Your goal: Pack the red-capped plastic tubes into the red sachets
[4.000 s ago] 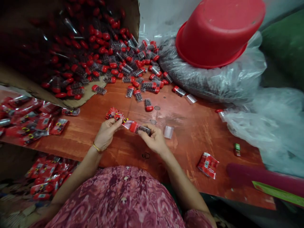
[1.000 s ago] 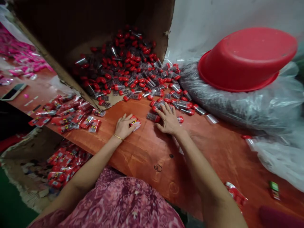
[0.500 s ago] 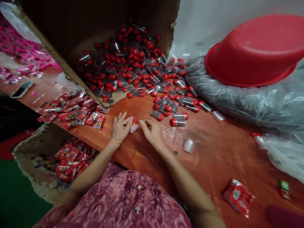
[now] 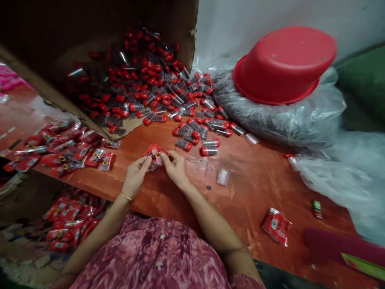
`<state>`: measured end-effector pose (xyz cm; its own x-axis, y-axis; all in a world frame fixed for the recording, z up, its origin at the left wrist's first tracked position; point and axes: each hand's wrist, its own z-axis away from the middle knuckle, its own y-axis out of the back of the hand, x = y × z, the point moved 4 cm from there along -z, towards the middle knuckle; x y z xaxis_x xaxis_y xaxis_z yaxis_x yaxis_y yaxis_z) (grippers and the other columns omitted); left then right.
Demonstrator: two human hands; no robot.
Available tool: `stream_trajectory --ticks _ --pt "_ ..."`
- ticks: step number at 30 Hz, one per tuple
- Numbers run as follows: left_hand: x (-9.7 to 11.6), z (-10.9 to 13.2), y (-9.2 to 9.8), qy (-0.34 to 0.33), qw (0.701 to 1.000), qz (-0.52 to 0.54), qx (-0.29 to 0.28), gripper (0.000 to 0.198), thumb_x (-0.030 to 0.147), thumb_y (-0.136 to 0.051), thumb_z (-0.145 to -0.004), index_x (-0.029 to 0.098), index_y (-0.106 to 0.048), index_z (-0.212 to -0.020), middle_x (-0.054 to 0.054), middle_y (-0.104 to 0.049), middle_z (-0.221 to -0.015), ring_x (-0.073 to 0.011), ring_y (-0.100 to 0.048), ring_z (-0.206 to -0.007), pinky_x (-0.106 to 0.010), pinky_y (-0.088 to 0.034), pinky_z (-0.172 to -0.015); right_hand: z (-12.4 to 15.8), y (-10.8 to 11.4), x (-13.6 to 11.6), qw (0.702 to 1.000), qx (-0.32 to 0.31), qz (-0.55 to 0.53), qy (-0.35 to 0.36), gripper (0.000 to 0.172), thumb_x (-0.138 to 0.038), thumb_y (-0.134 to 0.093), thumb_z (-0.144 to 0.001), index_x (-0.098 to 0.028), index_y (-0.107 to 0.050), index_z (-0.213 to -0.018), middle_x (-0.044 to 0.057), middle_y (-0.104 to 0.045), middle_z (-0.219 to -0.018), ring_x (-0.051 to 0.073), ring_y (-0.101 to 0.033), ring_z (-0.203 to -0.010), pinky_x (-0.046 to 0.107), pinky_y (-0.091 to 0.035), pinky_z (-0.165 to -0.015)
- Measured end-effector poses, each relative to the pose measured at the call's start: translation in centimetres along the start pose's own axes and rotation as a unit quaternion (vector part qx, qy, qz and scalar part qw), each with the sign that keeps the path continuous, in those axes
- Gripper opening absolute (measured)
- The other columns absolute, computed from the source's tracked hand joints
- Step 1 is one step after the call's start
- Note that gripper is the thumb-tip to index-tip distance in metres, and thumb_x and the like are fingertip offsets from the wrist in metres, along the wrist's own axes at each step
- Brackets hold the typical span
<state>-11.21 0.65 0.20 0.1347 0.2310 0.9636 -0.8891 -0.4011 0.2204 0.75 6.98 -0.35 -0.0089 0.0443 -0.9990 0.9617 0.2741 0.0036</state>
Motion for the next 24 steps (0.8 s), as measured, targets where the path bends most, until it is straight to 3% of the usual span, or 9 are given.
stream_trajectory --ticks 3,7,9,12,14,17,21,24 --pt "-0.4 0.5 -1.6 0.109 0.978 0.174 -0.033 0.043 0.055 -0.065 -0.063 0.013 -0.067 -0.070 -0.006 -0.068 -0.068 -0.0133 -0.062 -0.061 -0.021 -0.046 -0.054 1.0 0.4 0.1 0.998 -0.004 0.053 0.015 0.039 -0.051 -0.052 -0.074 -0.022 -0.039 -0.053 -0.005 -0.035 -0.050 0.009 -0.031 -0.047 0.024 -0.026 -0.046" --pt "-0.4 1.0 -3.1 0.152 0.951 0.269 -0.017 0.040 0.045 -0.078 -0.049 0.013 -0.068 -0.071 -0.002 -0.068 -0.066 -0.0089 -0.058 -0.056 -0.018 -0.043 -0.051 1.6 1.2 0.2 0.990 -0.011 0.137 0.029 0.044 -0.052 -0.043 -0.082 -0.022 -0.036 -0.051 -0.005 -0.031 -0.048 0.009 -0.029 -0.046 0.024 -0.024 -0.046" --pt "-0.5 0.8 -3.2 0.164 0.945 0.282 -0.007 0.041 0.043 -0.080 -0.047 0.014 -0.068 -0.073 -0.002 -0.068 -0.067 -0.0092 -0.059 -0.057 -0.018 -0.042 -0.051 0.8 1.8 -0.1 0.978 -0.034 0.202 0.049 0.044 -0.051 -0.036 -0.086 -0.021 -0.042 -0.054 -0.004 -0.037 -0.050 0.011 -0.036 -0.049 0.024 -0.029 -0.049" --pt "-0.6 0.1 -2.6 0.180 0.935 0.305 0.023 0.041 0.044 -0.080 -0.046 0.014 -0.066 -0.070 -0.001 -0.067 -0.064 -0.0096 -0.060 -0.056 -0.017 -0.041 -0.049 -1.8 3.0 -0.5 0.926 -0.039 0.361 0.098 0.040 -0.043 -0.028 -0.091 -0.018 -0.059 -0.087 0.006 -0.059 -0.079 0.018 -0.053 -0.073 0.030 -0.040 -0.068" --pt "-0.4 -0.3 -2.0 0.181 0.930 0.319 0.035 0.039 0.043 -0.080 -0.048 0.013 -0.064 -0.068 0.000 -0.065 -0.060 -0.0090 -0.060 -0.054 -0.017 -0.040 -0.048 -3.6 3.9 -0.2 0.861 0.009 0.501 0.083 0.043 -0.043 -0.036 -0.088 -0.013 -0.054 -0.112 0.016 -0.057 -0.105 0.028 -0.052 -0.092 0.038 -0.040 -0.077" --pt "-0.2 -0.5 -1.7 0.192 0.926 0.324 0.034 0.034 0.040 -0.078 -0.053 0.013 -0.060 -0.064 0.002 -0.062 -0.056 -0.0076 -0.058 -0.050 -0.017 -0.040 -0.047 -4.4 4.3 1.1 0.781 -0.040 0.620 0.067 0.045 -0.039 -0.041 -0.086 -0.011 -0.051 -0.121 0.021 -0.052 -0.118 0.033 -0.048 -0.099 0.045 -0.038 -0.082" --pt "-0.1 -0.2 -2.0 0.212 0.922 0.322 0.020 0.033 0.037 -0.078 -0.054 0.013 -0.058 -0.063 0.002 -0.062 -0.056 -0.0065 -0.056 -0.048 -0.017 -0.041 -0.046 -1.5 5.2 2.0 0.759 -0.132 0.625 0.123 0.041 -0.024 -0.043 -0.082 -0.019 -0.053 -0.122 0.013 -0.051 -0.127 0.032 -0.043 -0.110 0.045 -0.034 -0.088" --pt "-0.2 -0.2 -2.6 0.213 0.925 0.315 0.017 0.034 0.037 -0.080 -0.051 0.013 -0.057 -0.061 0.003 -0.060 -0.053 -0.0055 -0.053 -0.045 -0.016 -0.040 -0.044 1.3 7.2 1.4 0.771 -0.108 0.608 0.156 0.044 -0.019 -0.045 -0.078 -0.020 -0.054 -0.121 0.011 -0.047 -0.134 0.030 -0.040 -0.118 0.045 -0.031 -0.094"
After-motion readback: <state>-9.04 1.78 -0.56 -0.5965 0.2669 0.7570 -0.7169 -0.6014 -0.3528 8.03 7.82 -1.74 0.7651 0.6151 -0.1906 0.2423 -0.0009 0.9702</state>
